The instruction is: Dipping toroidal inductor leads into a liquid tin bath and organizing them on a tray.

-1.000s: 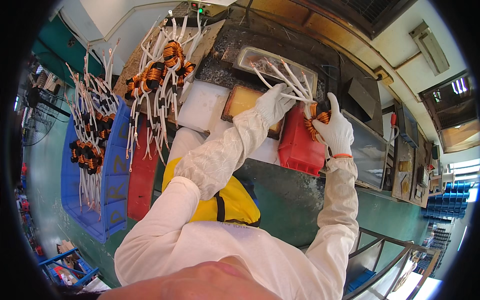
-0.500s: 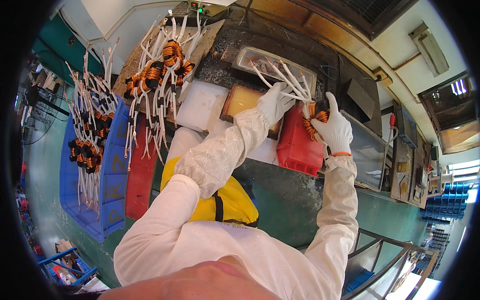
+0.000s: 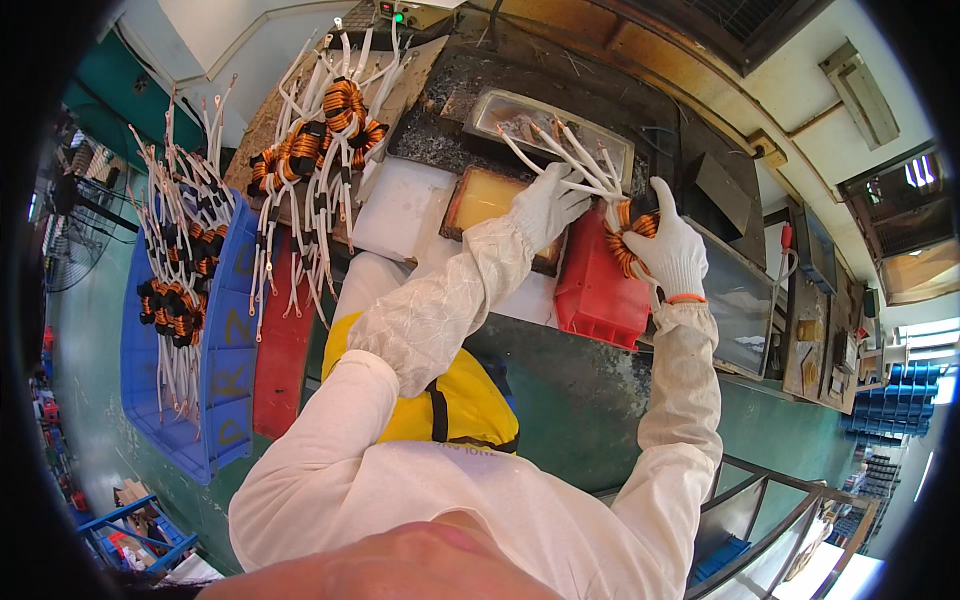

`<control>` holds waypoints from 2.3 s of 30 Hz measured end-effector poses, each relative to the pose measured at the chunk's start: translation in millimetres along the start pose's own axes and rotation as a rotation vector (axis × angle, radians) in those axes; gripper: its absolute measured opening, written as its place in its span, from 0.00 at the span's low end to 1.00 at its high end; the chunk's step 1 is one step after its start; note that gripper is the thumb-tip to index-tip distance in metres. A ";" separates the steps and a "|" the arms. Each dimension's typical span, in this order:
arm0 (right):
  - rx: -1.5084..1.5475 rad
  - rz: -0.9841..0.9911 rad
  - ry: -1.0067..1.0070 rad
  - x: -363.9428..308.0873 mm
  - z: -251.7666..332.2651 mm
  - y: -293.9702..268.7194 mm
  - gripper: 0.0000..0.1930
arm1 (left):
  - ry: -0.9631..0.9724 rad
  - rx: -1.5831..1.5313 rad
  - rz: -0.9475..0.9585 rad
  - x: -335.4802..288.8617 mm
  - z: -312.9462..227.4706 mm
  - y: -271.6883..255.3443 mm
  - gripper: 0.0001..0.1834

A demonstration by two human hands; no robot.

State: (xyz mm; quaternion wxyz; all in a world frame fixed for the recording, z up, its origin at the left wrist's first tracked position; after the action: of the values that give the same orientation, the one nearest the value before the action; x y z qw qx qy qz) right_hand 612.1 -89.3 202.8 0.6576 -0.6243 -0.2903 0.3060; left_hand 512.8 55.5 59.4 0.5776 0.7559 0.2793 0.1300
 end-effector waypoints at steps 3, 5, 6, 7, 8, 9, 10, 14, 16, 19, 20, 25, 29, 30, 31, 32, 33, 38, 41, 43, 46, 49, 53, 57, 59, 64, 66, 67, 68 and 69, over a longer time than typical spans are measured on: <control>0.008 -0.014 -0.005 2.9 -3.8 3.9 0.47 | -0.003 0.007 0.000 -2.7 -1.1 5.8 0.21; 0.002 -0.005 0.000 2.7 -2.7 2.8 0.47 | 0.009 0.033 -0.045 -5.4 -2.1 9.3 0.20; -0.006 0.001 0.004 2.7 -2.2 2.1 0.47 | 0.009 0.034 -0.046 -6.4 -2.9 11.6 0.20; -0.005 0.002 0.005 2.7 -1.3 1.6 0.47 | 0.005 0.043 -0.036 -6.2 -3.3 13.2 0.22; 0.002 0.008 0.009 2.9 -0.5 1.4 0.47 | 0.001 0.052 -0.026 -6.3 -3.7 14.6 0.23; 0.009 0.014 0.013 3.2 -0.1 1.0 0.47 | 0.000 0.052 -0.026 -6.6 -4.0 15.6 0.23; 0.009 0.014 0.013 3.6 0.0 0.4 0.47 | 0.001 0.065 -0.013 -6.7 -4.2 16.5 0.24; -0.008 0.036 0.007 5.1 4.4 -3.5 0.47 | -0.003 0.092 -0.016 -6.0 -6.2 16.4 0.25; -0.009 0.049 0.014 6.3 4.5 -3.6 0.47 | -0.013 0.106 -0.024 -6.4 -6.8 15.0 0.26; -0.026 0.026 -0.033 8.7 3.8 -3.4 0.47 | -0.030 0.122 -0.031 -6.0 -6.8 14.9 0.28; -0.038 0.037 -0.021 9.3 6.1 -4.5 0.47 | -0.034 0.125 -0.031 -6.0 -7.0 14.8 0.29; -0.078 0.041 -0.026 15.4 9.0 -3.1 0.49 | -0.058 0.178 -0.044 2.1 -11.4 10.1 0.25; -0.076 0.063 -0.012 19.2 10.3 -4.4 0.48 | -0.108 0.192 -0.018 7.1 -12.7 7.7 0.31; -0.087 0.080 -0.001 19.8 10.9 -5.2 0.48 | -0.108 0.191 -0.017 7.1 -12.7 8.0 0.31; -0.088 0.081 -0.001 20.0 12.4 -6.5 0.48 | -0.100 0.196 -0.030 6.0 -13.2 9.2 0.32; -0.090 0.096 0.013 20.1 13.9 -7.5 0.48 | -0.091 0.200 -0.043 4.5 -14.1 10.7 0.32; -0.092 0.111 0.027 20.3 14.4 -7.5 0.49 | -0.092 0.200 -0.044 4.2 -14.4 11.5 0.32; -0.103 0.114 0.015 22.7 15.9 -7.8 0.49 | -0.126 0.168 -0.046 9.7 -13.9 6.8 0.33; -0.101 0.114 0.012 25.9 10.3 -4.1 0.49 | -0.132 0.207 -0.029 11.9 -14.6 8.3 0.31; -0.094 0.100 -0.006 27.5 7.2 -2.4 0.49 | -0.131 0.220 -0.045 13.6 -13.4 9.3 0.29; -0.073 0.079 -0.012 28.8 7.5 -4.0 0.49 | -0.129 0.233 -0.080 19.3 -13.9 6.1 0.23; -0.110 0.114 0.008 30.1 10.2 -7.5 0.49 | -0.134 0.245 -0.106 22.4 -15.3 0.8 0.20; -0.134 0.151 0.013 31.0 11.1 -7.9 0.49 | -0.158 0.282 -0.111 19.1 -18.2 0.1 0.21; -0.138 0.156 0.020 29.4 13.1 -10.6 0.48 | -0.147 0.291 -0.102 20.7 -17.5 -4.5 0.21; -0.132 0.153 0.009 32.2 8.4 -9.2 0.48 | -0.151 0.277 -0.079 24.5 -17.1 -7.3 0.20; -0.096 0.184 0.017 35.8 4.9 -10.9 0.48 | -0.133 0.258 -0.088 28.2 -14.6 -7.1 0.20; -0.083 0.180 -0.010 38.5 1.1 -10.4 0.48 | -0.131 0.255 -0.085 29.9 -13.3 -6.9 0.20; -0.081 0.181 -0.007 39.4 -0.5 -10.1 0.48 | -0.126 0.249 -0.087 29.8 -12.9 -5.8 0.20; -0.076 0.189 -0.003 40.2 -1.7 -9.7 0.49 | -0.121 0.243 -0.089 29.6 -12.7 -4.8 0.21; -0.071 0.196 0.001 41.1 -3.1 -9.3 0.49 | -0.123 0.245 -0.089 29.5 -12.5 -3.7 0.21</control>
State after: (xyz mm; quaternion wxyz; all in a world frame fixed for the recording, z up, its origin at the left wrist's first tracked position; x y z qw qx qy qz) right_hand 641.3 -60.2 211.9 0.6023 -0.6727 -0.2382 0.3578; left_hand 529.2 83.0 56.0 0.5025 0.8141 0.2903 0.0224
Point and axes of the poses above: each hand's wrist, its own x-axis towards the middle knuckle, its own y-axis out of the palm, z = x × y, the point moved 3 cm from there along x, towards the middle knuckle, and after that the axes turned 4 degrees about -x, right-handed, at the moved point
